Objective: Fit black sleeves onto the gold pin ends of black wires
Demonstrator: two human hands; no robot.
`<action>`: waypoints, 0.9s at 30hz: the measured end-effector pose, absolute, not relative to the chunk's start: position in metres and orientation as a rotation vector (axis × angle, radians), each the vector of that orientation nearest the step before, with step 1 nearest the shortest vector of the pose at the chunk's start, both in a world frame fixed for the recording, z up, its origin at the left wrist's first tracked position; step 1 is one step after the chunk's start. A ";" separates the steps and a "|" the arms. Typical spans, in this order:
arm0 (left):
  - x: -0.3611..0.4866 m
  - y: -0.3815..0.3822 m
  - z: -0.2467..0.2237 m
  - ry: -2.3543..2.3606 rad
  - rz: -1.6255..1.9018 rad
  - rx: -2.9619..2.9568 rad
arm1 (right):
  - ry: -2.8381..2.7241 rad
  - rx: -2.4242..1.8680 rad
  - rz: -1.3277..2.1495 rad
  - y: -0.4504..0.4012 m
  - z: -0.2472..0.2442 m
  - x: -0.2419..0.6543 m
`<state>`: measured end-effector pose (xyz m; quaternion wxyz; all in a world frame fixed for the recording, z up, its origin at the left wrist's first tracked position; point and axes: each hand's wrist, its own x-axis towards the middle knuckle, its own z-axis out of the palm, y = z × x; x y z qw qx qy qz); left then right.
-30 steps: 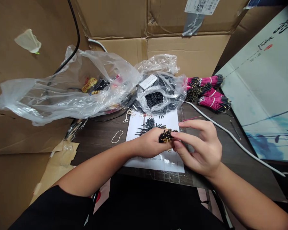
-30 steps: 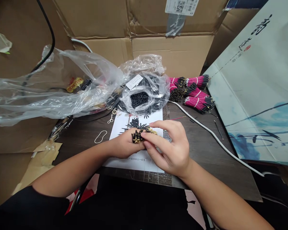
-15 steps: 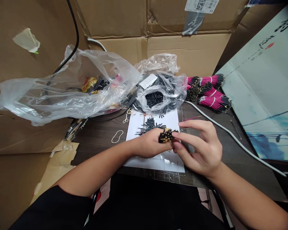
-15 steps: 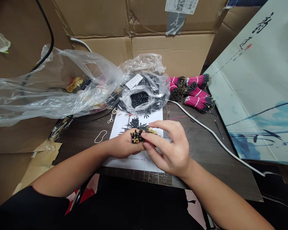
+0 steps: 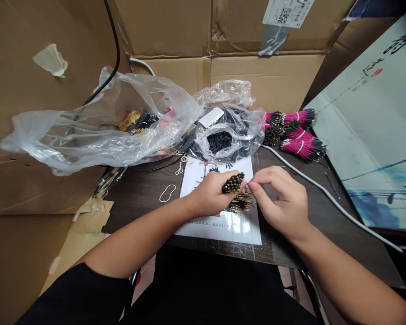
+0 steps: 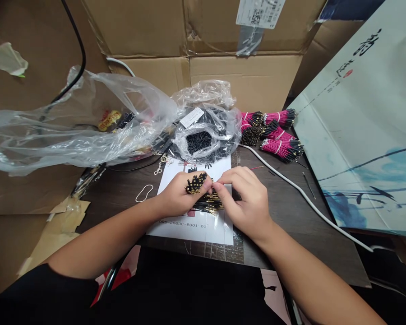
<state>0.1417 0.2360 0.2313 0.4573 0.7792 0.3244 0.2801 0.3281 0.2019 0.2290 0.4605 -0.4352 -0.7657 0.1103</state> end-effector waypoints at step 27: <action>0.139 0.242 0.219 1.144 0.614 2.286 | -1.928 -1.002 0.123 0.191 0.233 0.324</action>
